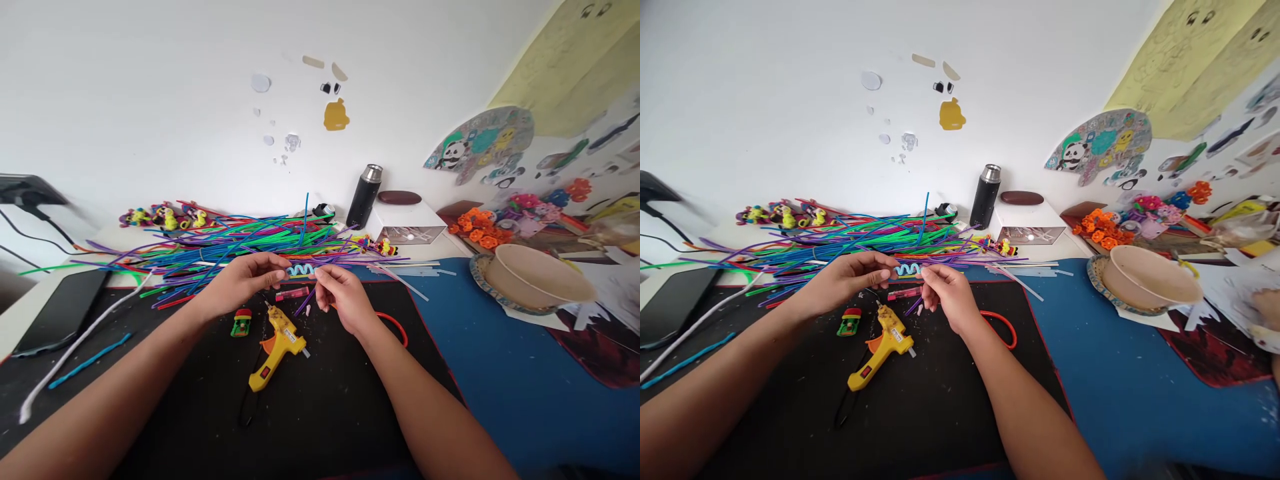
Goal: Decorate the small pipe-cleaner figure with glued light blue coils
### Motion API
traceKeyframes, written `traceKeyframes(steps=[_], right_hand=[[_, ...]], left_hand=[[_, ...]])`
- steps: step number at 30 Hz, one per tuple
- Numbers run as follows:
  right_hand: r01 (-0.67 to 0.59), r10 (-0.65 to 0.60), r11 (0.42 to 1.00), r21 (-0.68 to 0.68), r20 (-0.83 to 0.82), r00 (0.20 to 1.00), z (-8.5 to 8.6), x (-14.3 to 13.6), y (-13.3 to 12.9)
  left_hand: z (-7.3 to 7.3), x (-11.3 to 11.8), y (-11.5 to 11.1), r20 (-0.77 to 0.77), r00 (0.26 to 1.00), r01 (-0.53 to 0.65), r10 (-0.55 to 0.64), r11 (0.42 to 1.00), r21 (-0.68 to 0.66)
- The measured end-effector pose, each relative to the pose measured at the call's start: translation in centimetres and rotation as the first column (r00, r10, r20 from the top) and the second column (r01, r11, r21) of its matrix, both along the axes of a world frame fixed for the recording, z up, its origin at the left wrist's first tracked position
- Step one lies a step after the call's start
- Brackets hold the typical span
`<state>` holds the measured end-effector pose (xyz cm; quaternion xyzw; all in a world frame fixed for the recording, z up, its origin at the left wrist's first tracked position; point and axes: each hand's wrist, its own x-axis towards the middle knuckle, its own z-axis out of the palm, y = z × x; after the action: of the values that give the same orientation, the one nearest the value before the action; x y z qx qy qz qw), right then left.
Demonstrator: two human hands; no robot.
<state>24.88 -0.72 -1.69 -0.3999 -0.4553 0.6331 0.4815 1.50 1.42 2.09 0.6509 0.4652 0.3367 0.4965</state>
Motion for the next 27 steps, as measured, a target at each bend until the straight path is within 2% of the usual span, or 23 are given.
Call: traceKeyframes(steps=[4,7,10,21,27], right_hand=[[-0.003,0.004,1.000,0.008,-0.011,1.000,0.0,0.0,0.0],[-0.016,0.016,1.000,0.016,-0.005,1.000,-0.1,-0.1,-0.1],[-0.028,0.028,0.999,0.023,0.018,0.999,-0.3,-0.2,-0.2],[-0.117,0.114,0.993,0.036,0.065,0.991,-0.9,-0.8,-0.4],[-0.064,0.064,0.998,0.003,0.012,0.998,-0.8,-0.6,-0.2]], left_hand=[[0.0,0.1,-0.4,-0.037,0.999,0.033,-0.029,0.994,0.105],[0.1,0.7,-1.1,-0.166,0.986,0.022,0.021,0.967,0.255],[0.3,1.4,-1.8,-0.241,0.970,0.046,0.038,0.942,0.333],[-0.4,1.9,-2.0,-0.293,0.955,0.084,0.050,0.901,0.426],[-0.3,1.7,-1.9,-0.274,0.960,0.077,0.065,0.876,0.476]])
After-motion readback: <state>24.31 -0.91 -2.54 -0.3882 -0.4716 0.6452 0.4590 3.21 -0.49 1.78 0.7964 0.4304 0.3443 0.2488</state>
